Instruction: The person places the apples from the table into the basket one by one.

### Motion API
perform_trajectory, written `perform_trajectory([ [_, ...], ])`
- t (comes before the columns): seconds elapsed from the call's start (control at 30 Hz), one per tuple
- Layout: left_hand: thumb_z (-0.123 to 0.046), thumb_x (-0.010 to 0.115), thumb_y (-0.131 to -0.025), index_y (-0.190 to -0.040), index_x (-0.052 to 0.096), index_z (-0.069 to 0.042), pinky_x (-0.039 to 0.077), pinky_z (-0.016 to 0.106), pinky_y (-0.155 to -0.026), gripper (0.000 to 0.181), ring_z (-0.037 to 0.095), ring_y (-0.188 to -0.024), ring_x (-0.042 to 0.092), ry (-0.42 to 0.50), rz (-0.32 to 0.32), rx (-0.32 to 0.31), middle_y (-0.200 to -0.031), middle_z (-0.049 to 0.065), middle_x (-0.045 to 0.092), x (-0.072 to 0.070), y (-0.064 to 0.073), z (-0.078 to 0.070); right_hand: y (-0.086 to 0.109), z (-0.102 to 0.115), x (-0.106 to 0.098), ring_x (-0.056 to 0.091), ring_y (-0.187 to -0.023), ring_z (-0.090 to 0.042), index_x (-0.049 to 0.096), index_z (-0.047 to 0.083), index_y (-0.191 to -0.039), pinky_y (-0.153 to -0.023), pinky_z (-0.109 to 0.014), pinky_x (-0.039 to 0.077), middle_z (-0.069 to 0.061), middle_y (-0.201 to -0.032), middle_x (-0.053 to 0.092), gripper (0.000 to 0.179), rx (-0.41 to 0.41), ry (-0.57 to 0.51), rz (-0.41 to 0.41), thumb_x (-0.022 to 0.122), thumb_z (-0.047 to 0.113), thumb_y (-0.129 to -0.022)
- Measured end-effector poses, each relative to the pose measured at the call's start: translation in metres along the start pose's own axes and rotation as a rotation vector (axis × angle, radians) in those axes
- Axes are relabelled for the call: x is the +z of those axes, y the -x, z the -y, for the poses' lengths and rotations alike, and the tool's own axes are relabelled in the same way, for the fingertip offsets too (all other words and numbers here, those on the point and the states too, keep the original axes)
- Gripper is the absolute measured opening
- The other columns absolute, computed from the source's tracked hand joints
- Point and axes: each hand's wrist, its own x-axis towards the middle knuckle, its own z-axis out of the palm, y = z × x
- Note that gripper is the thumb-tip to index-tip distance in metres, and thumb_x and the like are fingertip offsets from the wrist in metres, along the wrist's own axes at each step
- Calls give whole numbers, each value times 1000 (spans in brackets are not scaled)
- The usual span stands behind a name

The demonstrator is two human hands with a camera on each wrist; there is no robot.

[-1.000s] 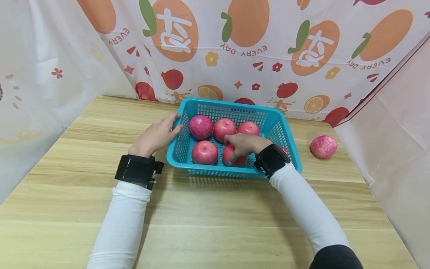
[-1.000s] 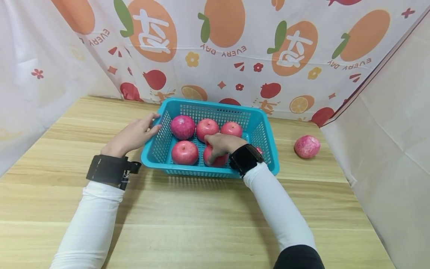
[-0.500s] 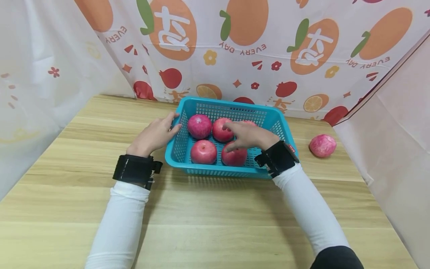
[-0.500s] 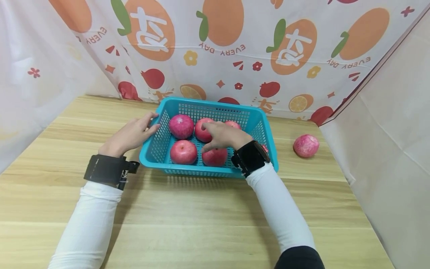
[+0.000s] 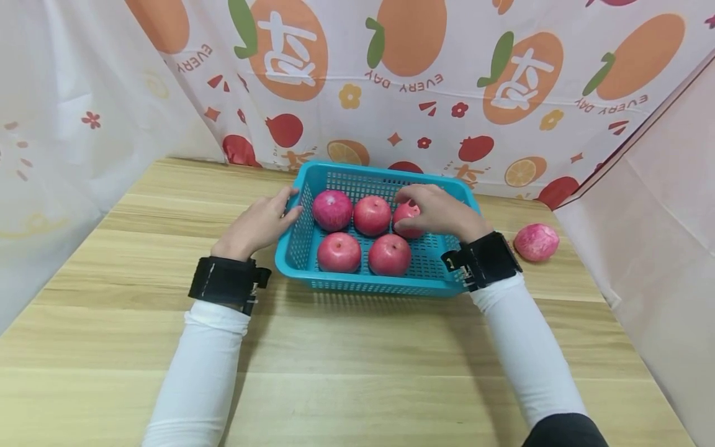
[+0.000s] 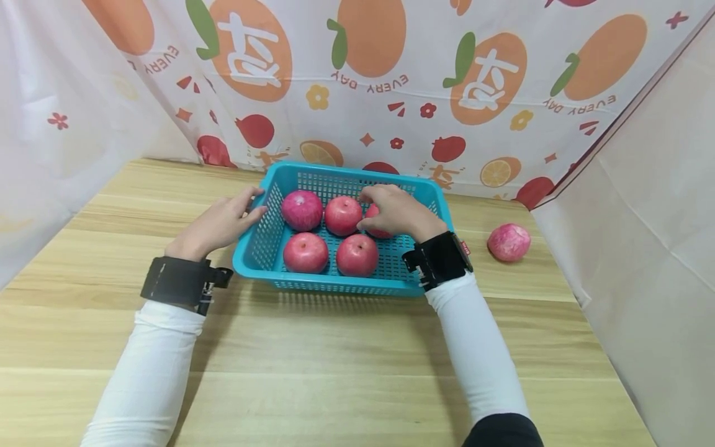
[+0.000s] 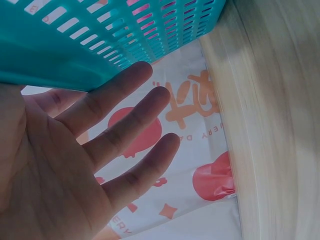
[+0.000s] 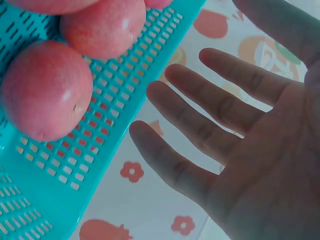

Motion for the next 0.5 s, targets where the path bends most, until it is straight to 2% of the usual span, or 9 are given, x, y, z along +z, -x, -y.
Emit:
perform_trajectory([
  [0.17, -19, 52, -107, -148, 36, 5, 60, 45, -77, 51, 37, -96, 67, 3, -1, 2, -120, 29, 63, 0, 1, 1, 4, -6, -5, 55, -121, -39, 59, -5, -133, -96, -50, 53, -22, -130, 61, 48, -19, -20, -26, 74, 17, -93],
  [0.37, -20, 52, -107, -149, 36, 3, 58, 51, -85, 51, 40, -105, 65, -1, 3, -10, -132, 30, 58, 0, 1, 1, 7, -11, -8, 57, -119, -39, 60, -5, -130, -98, -51, 51, -24, -128, 62, 45, -19, -3, -62, 74, 17, -94],
  [0.5, -20, 52, -107, -150, 36, 3, 58, 52, -85, 51, 40, -107, 65, -4, 1, -13, -133, 31, 57, 1, 1, 0, 10, -14, -8, 57, -118, -40, 59, -6, -130, -98, -51, 51, -24, -128, 62, 45, -3, -2, -75, 74, 18, -94],
])
